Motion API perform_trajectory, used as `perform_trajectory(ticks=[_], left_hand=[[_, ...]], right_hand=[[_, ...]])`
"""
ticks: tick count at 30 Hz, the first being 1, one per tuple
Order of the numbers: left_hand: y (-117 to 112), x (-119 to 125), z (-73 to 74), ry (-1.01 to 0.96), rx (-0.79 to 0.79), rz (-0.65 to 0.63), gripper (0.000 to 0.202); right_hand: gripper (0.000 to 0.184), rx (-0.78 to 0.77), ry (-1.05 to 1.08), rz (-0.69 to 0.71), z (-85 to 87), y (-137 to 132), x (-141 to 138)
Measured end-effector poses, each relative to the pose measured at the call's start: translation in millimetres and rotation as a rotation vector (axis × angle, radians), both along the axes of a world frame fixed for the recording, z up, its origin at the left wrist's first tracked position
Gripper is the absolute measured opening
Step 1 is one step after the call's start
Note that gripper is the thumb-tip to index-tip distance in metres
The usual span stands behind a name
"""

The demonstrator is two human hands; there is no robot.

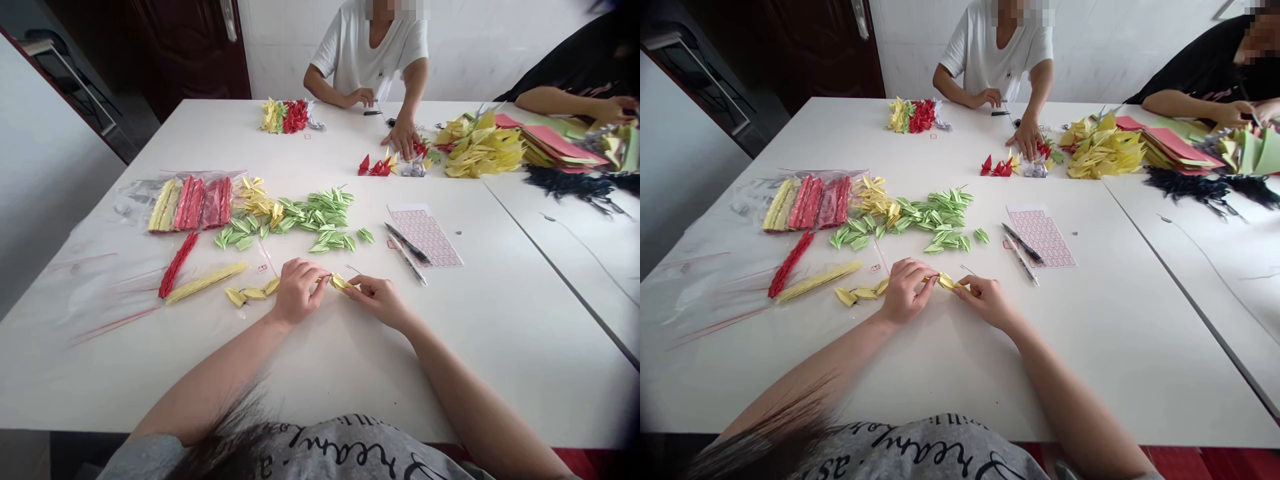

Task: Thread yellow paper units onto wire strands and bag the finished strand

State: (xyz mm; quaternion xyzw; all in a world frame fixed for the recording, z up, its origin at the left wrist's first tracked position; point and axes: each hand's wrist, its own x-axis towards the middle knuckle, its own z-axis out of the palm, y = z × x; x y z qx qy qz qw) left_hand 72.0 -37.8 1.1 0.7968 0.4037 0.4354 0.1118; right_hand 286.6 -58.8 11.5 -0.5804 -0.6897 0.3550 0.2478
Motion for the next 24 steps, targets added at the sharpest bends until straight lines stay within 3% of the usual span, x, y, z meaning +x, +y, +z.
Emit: perform_trajectory(ticks=[17, 24], left_hand=[[0.5, 0.2, -0.4, -0.019, 0.033, -0.013, 0.014], [0.7, -0.6, 0.9, -0.031, 0.009, 0.003, 0.015]], right_hand=[[0.054, -0.043, -0.042, 0.003, -5.4, 0.6, 2.1], [0.05, -0.044, 0.039, -0.002, -2.0, -0.3, 0.8]])
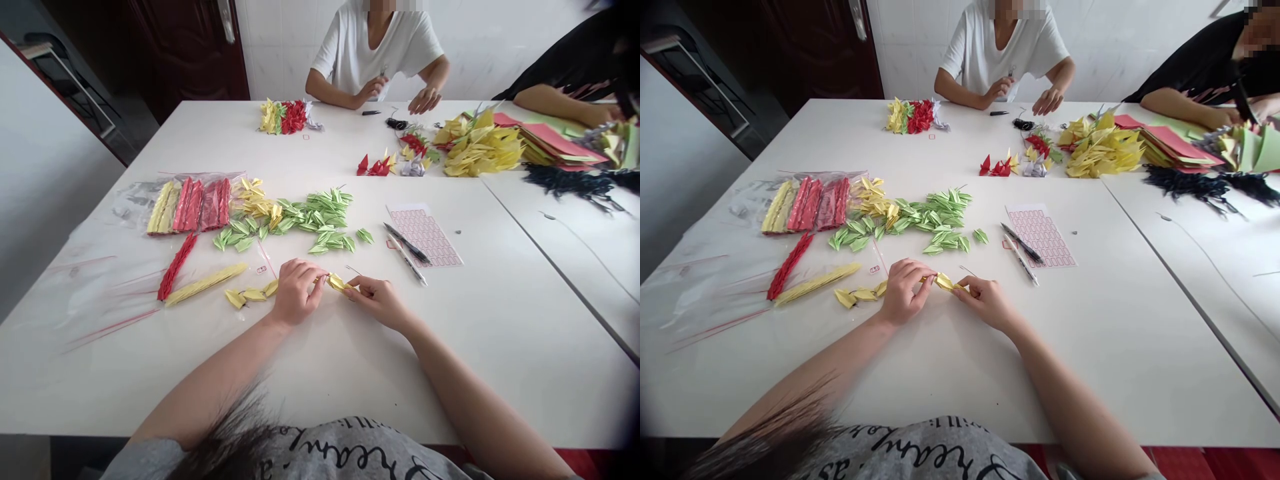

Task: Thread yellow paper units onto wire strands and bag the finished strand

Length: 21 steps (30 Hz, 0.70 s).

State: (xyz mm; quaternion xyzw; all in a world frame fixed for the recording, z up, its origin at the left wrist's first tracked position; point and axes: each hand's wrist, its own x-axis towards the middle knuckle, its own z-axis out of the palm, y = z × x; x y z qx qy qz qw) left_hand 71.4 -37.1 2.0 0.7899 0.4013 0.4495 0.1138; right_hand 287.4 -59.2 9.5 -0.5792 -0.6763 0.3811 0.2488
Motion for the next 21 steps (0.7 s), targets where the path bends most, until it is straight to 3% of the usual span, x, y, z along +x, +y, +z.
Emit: perform_trajectory(ticks=[4, 11, 13, 17, 21], left_hand=[[3, -2, 1.1, -0.016, -0.035, 0.055, 0.016], [7, -6, -1.0, -0.002, -0.045, 0.089, 0.016], [6, -6, -1.1, -0.01, -0.04, 0.028, 0.019], [0, 1, -1.0, -0.043, -0.084, -0.2, 0.051], [-8, 16, 0.8, -0.073, -0.183, -0.261, 0.051]], right_hand=[[0.051, -0.044, 0.216, -0.042, 7.4, 1, -1], [0.048, -0.075, 0.583, -0.242, 9.4, 6, 2], [0.045, -0.103, 0.639, -0.245, 8.5, 6, 3], [0.041, -0.146, 0.696, -0.186, 8.8, 3, 2], [0.041, -0.204, 0.73, -0.122, 13.8, 0, -4]])
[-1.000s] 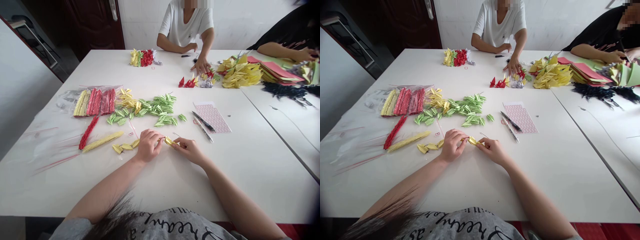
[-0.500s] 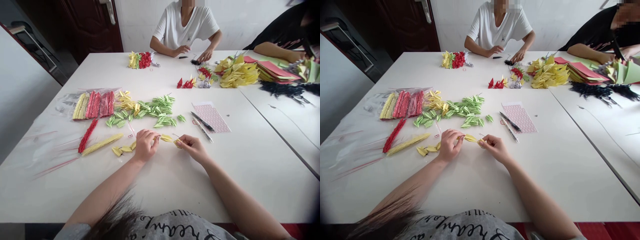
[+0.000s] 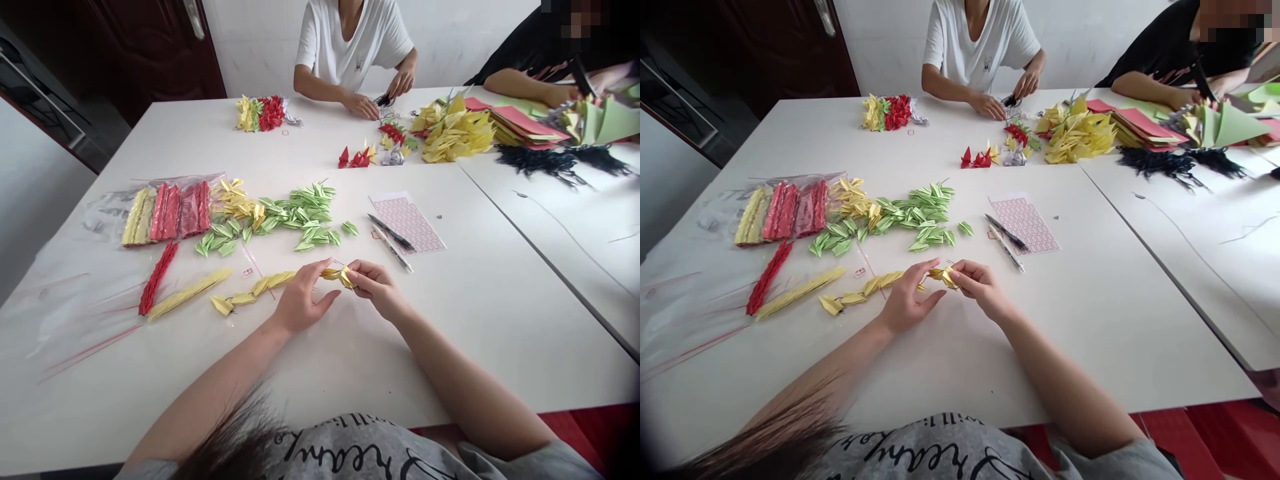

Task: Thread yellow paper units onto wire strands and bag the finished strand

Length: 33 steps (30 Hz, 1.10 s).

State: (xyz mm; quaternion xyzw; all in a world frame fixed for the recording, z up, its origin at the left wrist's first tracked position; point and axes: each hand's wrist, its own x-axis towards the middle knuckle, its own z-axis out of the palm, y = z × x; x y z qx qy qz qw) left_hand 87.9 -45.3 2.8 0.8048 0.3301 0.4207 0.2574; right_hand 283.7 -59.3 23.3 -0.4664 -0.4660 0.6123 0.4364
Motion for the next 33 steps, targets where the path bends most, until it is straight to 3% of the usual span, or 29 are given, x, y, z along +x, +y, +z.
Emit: perform_trajectory(ticks=[4, 9, 17, 25, 28, 33], left_hand=[[-4, 6, 5.3, -0.033, -0.118, 0.006, 0.026], [-4, -4, 7.8, -0.051, -0.216, -0.001, 0.033], [0, -14, 6.7, 0.009, 0.052, 0.078, 0.043], [2, -14, -1.7, 0.038, 0.077, 0.087, 0.047], [3, -17, 10.4, 0.098, 0.065, 0.07, 0.051], [9, -51, 60.4, 0.175, 0.129, 0.123, 0.03]], right_hand=[[0.045, -0.013, 0.064, 0.008, 5.3, -1, -3], [0.05, 0.006, 0.07, -0.04, 7.7, 0, 0], [0.052, 0.016, 0.066, -0.067, 10.4, 0, 3], [0.053, 0.083, -0.042, -0.12, 10.4, 2, 6], [0.053, 0.116, -0.264, -0.104, 15.6, 2, 13], [0.049, 0.286, -0.868, -0.066, 22.6, -1, 32]])
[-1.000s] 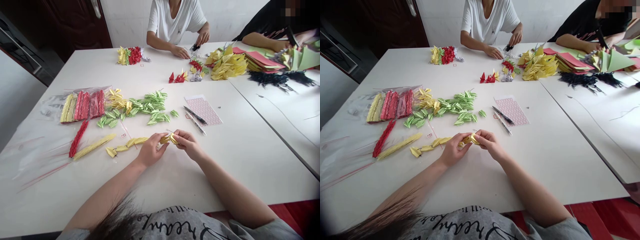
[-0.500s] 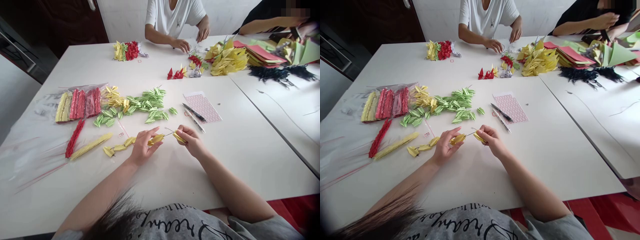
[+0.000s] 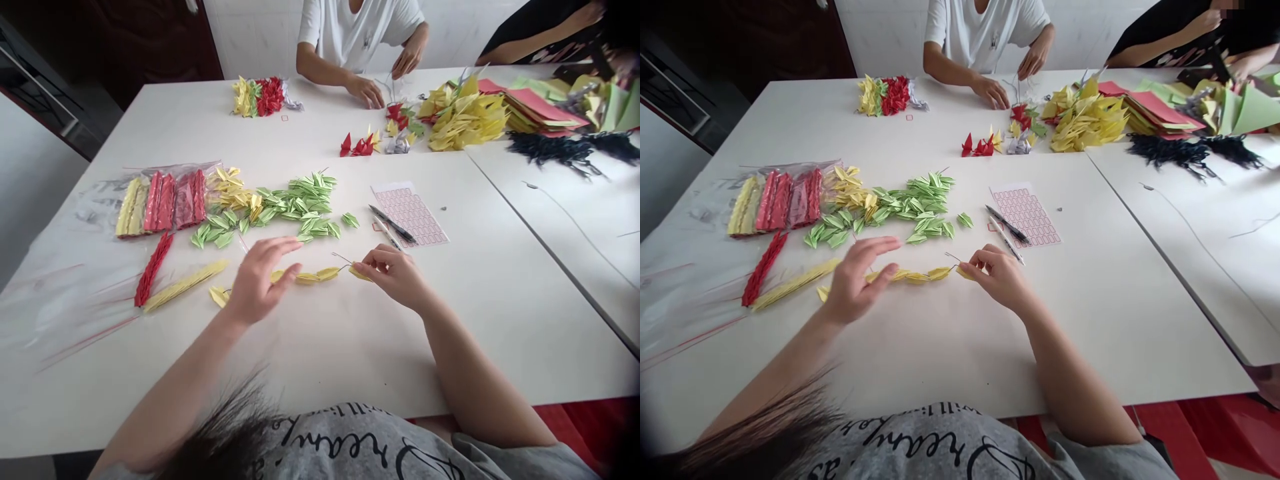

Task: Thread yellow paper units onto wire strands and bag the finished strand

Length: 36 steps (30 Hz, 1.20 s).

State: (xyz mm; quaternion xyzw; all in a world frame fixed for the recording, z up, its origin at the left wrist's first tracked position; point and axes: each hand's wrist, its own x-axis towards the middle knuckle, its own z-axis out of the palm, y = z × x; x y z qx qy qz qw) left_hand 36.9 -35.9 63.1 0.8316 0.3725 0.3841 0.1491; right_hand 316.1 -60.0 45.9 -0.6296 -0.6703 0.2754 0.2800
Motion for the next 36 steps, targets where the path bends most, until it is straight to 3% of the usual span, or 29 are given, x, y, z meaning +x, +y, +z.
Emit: perform_trajectory(ticks=[2, 4, 8, 12, 19, 23, 26, 29, 36], left_hand=[[1, -25, 14.4, 0.108, 0.004, 0.061, 0.027], [-2, -52, 18.7, 0.216, -0.027, 0.108, 0.025], [-13, -103, 3.3, 0.333, -0.1, 0.224, 0.028], [-25, -129, -17.9, 0.389, -0.186, 0.276, 0.038], [-32, -128, -30.8, 0.422, -0.283, 0.273, 0.036], [-34, -125, -30.7, 0.42, -0.285, 0.267, 0.034], [-36, -124, -30.2, 0.429, -0.299, 0.253, 0.034], [-39, -124, -30.5, 0.433, -0.316, 0.262, 0.032], [-40, -124, -38.4, 0.404, -0.233, 0.349, 0.034]], right_hand=[[0.048, 0.063, -0.142, -0.011, 0.2, -2, 6], [0.047, 0.101, -0.218, -0.04, -0.7, -3, 10], [0.034, 0.209, -0.297, -0.068, -2.8, -4, 9], [0.022, 0.316, -0.272, 0.028, -5.7, -4, 0], [0.019, 0.43, -0.21, 0.267, -24.6, -6, -40], [0.031, 0.417, -0.246, 0.471, -32.7, -4, -65], [0.04, 0.404, -0.242, 0.541, -37.5, 1, -75], [0.035, 0.416, -0.262, 0.54, -43.0, 5, -75], [0.029, 0.518, -0.209, 0.376, -43.7, 3, -61]])
